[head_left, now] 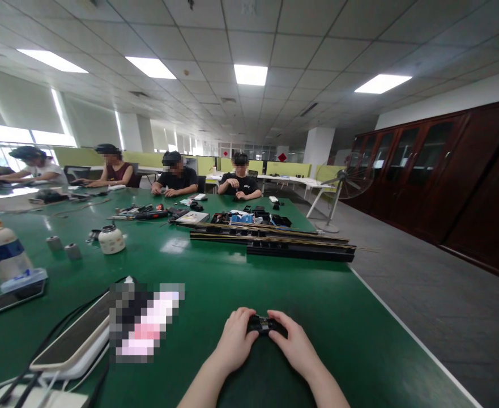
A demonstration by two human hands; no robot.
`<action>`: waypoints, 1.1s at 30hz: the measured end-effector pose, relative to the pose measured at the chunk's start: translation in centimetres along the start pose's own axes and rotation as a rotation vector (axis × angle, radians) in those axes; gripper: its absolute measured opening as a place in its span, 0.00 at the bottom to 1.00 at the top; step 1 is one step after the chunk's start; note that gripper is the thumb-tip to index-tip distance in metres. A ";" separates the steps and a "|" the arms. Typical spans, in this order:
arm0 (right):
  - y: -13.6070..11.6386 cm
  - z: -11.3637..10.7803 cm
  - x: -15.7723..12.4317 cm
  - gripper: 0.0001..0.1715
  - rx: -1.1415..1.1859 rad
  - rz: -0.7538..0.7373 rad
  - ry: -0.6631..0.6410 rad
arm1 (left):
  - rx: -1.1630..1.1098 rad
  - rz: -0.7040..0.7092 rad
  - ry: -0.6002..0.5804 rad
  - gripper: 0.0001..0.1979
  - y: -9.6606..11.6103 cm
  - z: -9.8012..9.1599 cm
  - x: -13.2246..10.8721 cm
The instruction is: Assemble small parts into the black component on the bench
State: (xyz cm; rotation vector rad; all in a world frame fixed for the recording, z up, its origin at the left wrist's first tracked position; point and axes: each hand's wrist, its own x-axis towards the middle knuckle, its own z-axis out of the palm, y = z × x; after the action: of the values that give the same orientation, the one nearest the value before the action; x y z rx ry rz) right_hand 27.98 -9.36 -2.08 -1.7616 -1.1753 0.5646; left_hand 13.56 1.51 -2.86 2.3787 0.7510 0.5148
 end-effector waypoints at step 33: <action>-0.9 -0.1 -0.5 0.19 -0.150 0.013 0.137 | 0.022 -0.032 -0.013 0.19 0.4 -0.3 0.0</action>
State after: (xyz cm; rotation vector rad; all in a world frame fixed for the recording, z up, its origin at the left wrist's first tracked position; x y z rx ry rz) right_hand 27.40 -9.75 -1.27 -1.9037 -1.1358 0.3646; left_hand 13.56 1.39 -2.43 2.3844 0.7919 0.4798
